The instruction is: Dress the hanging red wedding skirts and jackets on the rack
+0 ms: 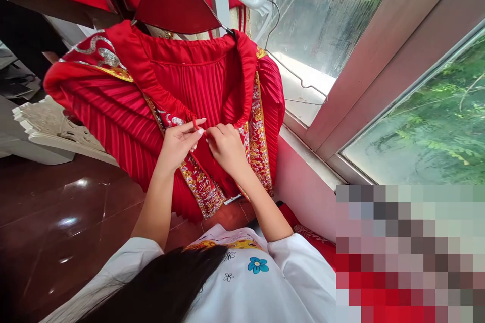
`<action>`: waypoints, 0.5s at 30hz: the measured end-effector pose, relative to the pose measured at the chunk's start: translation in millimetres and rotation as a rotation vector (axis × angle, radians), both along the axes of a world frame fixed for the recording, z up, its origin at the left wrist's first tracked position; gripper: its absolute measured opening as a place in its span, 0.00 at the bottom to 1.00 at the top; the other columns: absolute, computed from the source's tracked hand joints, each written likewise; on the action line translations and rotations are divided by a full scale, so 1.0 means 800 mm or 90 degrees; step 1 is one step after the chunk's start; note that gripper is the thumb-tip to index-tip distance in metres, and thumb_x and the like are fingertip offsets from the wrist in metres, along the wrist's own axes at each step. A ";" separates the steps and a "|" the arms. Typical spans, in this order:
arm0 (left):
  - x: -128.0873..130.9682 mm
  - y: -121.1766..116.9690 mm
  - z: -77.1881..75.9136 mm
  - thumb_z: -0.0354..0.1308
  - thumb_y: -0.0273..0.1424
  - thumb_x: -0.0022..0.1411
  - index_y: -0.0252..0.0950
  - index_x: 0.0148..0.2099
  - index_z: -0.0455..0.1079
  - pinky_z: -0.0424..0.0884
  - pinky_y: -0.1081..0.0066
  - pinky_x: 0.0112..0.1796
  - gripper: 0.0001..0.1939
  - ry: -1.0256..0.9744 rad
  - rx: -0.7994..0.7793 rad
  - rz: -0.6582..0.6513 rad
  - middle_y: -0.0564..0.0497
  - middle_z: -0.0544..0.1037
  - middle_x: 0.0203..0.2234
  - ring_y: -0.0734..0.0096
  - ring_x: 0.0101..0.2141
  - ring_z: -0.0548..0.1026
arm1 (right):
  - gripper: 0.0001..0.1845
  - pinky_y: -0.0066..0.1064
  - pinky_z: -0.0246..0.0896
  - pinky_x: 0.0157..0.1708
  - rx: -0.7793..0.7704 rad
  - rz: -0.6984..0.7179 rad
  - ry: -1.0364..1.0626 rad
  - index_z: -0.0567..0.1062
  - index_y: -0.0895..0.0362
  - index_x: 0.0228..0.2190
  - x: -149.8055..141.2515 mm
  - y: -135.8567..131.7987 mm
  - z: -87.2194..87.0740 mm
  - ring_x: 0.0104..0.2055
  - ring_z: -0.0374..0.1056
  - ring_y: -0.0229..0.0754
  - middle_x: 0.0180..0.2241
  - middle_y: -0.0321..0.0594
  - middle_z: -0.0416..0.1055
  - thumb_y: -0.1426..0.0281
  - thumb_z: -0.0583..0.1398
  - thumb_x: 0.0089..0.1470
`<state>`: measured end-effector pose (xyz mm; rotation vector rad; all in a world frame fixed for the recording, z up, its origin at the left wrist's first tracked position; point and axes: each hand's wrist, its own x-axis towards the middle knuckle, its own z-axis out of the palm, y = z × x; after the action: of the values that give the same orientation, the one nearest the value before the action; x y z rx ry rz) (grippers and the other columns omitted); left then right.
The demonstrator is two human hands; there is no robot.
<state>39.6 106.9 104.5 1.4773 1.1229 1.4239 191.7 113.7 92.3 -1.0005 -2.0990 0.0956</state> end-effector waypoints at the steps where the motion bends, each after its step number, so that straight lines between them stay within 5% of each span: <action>1: -0.001 0.000 -0.002 0.62 0.32 0.54 0.36 0.51 0.73 0.60 0.83 0.18 0.21 -0.008 0.008 0.006 0.54 0.67 0.22 0.85 0.18 0.62 | 0.09 0.35 0.56 0.42 0.015 -0.020 -0.004 0.71 0.60 0.41 0.001 -0.002 -0.001 0.40 0.59 0.43 0.40 0.44 0.68 0.74 0.55 0.58; 4: -0.002 0.000 -0.004 0.63 0.31 0.53 0.37 0.50 0.74 0.58 0.83 0.16 0.21 -0.037 0.027 0.019 0.55 0.67 0.22 0.86 0.17 0.60 | 0.15 0.37 0.58 0.44 0.052 -0.132 0.029 0.70 0.61 0.46 0.000 -0.006 -0.008 0.44 0.59 0.46 0.46 0.48 0.64 0.76 0.55 0.56; 8: 0.003 -0.003 -0.004 0.64 0.31 0.52 0.37 0.50 0.74 0.58 0.83 0.16 0.21 -0.059 0.032 0.016 0.53 0.72 0.24 0.86 0.18 0.60 | 0.13 0.37 0.60 0.45 0.035 -0.235 0.170 0.68 0.63 0.44 -0.008 -0.008 -0.034 0.45 0.60 0.46 0.42 0.51 0.64 0.75 0.54 0.55; 15: 0.009 -0.004 -0.004 0.65 0.35 0.50 0.33 0.48 0.74 0.59 0.82 0.17 0.22 -0.075 0.011 -0.033 0.46 0.78 0.32 0.85 0.18 0.63 | 0.08 0.31 0.63 0.38 -0.067 -0.176 0.355 0.66 0.59 0.40 -0.016 -0.015 -0.059 0.36 0.66 0.39 0.36 0.44 0.70 0.71 0.51 0.58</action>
<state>46.6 103.3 101.4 1.4048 0.9962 1.4678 178.9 101.7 44.9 -1.1606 -1.4507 0.3099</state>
